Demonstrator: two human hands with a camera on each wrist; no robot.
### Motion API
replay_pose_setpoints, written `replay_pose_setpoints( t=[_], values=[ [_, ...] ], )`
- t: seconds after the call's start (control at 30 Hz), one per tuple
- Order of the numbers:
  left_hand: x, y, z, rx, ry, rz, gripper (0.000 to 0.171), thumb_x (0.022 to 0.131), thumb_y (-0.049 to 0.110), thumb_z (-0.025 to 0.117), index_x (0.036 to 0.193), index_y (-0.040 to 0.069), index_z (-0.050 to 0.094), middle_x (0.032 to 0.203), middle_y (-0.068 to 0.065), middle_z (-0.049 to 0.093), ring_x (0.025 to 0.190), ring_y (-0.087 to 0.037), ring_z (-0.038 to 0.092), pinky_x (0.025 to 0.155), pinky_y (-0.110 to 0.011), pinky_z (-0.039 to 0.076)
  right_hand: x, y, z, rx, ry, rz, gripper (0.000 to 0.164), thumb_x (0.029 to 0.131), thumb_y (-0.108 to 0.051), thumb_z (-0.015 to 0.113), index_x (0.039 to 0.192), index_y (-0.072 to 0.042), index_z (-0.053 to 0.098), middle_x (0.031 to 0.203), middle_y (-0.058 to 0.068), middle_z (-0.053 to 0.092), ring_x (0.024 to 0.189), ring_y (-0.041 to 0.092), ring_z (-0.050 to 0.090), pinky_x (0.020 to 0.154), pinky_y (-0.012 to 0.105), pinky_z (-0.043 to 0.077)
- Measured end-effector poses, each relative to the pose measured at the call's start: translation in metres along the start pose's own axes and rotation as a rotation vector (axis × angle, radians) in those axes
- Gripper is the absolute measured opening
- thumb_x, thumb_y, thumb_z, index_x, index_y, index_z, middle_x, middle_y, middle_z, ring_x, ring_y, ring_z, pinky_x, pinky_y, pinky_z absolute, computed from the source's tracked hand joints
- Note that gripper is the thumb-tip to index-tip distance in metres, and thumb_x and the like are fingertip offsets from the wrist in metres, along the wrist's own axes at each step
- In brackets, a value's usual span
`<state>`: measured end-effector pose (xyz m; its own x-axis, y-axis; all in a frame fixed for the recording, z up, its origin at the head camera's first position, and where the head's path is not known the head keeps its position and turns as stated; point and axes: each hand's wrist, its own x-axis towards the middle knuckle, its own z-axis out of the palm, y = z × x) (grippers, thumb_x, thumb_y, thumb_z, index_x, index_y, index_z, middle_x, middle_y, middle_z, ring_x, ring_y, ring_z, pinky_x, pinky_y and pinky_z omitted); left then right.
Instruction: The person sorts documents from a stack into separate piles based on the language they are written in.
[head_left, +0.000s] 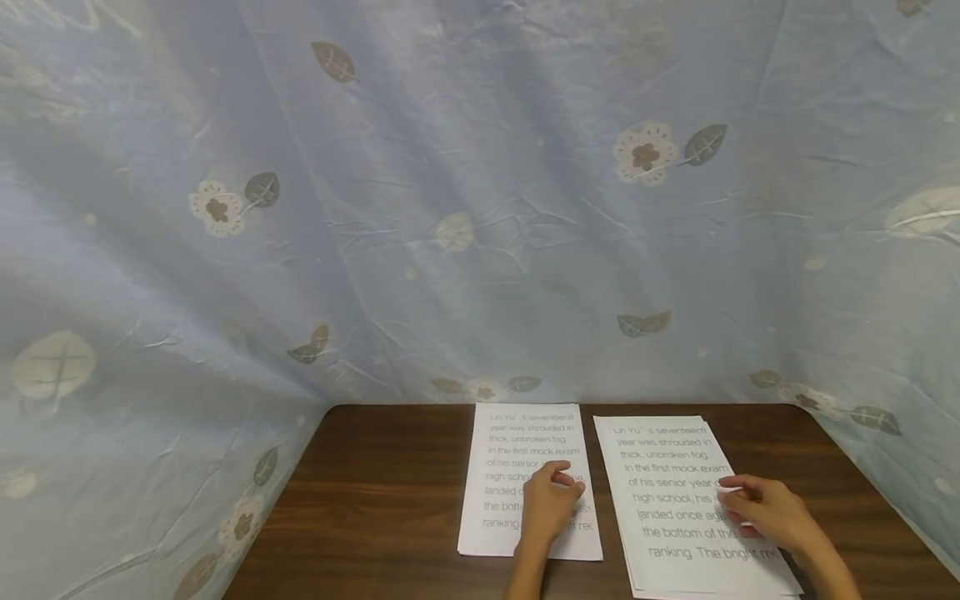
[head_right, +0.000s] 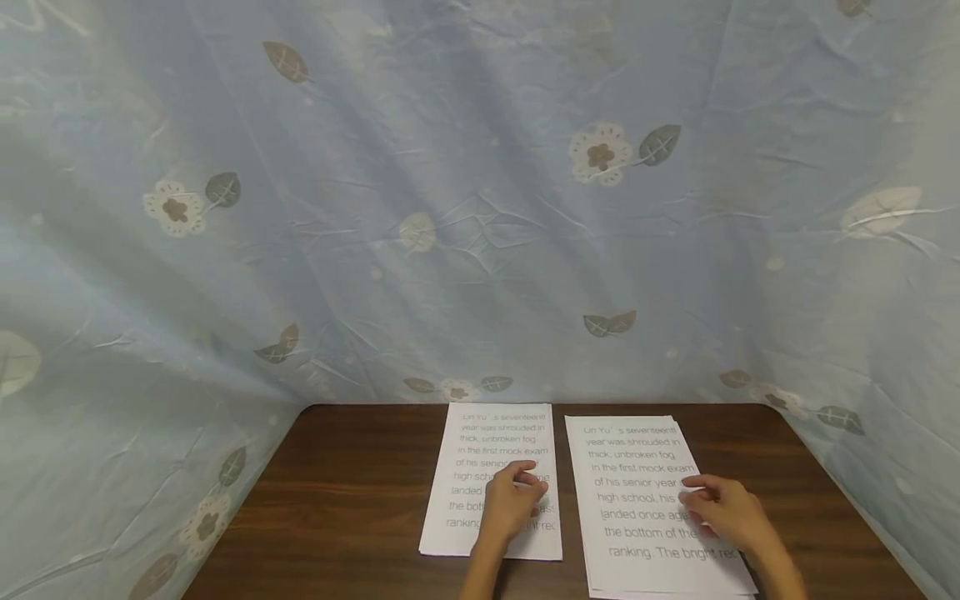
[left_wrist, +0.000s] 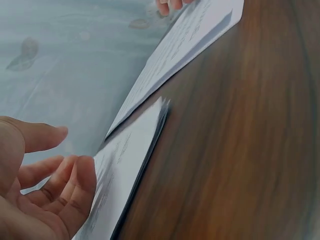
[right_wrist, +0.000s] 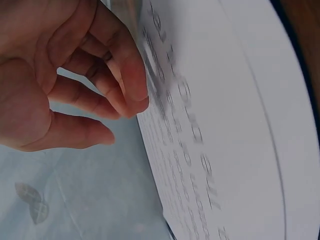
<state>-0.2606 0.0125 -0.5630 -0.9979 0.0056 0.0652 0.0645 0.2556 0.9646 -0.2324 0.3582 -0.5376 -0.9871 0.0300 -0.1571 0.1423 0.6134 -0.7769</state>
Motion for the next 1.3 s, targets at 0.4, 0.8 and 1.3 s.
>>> replay_pose_setpoints(
  t=[0.4,0.8,1.3],
  values=[
    [0.006,-0.006,-0.037,0.083,0.008,0.014,0.043,0.091,0.013,0.081,0.130,-0.002,0.071,0.089,-0.001,0.073,0.058,-0.009,0.066,0.052,-0.022,0.050,0.015,-0.043,0.048,0.091,-0.010,-0.030,0.048,0.104,-0.022,0.069,0.139,0.011,0.061,0.112,0.015,0.073,0.096,0.023,0.076,0.075,0.035,0.066],
    [0.010,-0.014,-0.066,0.170,0.055,0.015,0.037,0.092,0.013,0.080,0.126,0.001,0.075,0.090,-0.002,0.073,0.060,-0.008,0.062,0.055,-0.023,0.050,0.027,-0.064,0.089,0.149,-0.004,-0.054,0.042,0.099,-0.019,0.073,0.132,0.006,0.068,0.101,0.011,0.073,0.086,0.020,0.074,0.067,0.032,0.063],
    [0.017,-0.025,-0.111,0.218,0.050,0.033,0.038,0.093,0.013,0.080,0.126,-0.004,0.074,0.098,-0.009,0.076,0.072,-0.011,0.066,0.058,-0.024,0.055,0.033,-0.091,0.121,0.146,0.020,-0.081,0.036,0.095,-0.014,0.077,0.125,0.006,0.071,0.098,0.009,0.074,0.082,0.018,0.074,0.067,0.035,0.065]
  ],
)
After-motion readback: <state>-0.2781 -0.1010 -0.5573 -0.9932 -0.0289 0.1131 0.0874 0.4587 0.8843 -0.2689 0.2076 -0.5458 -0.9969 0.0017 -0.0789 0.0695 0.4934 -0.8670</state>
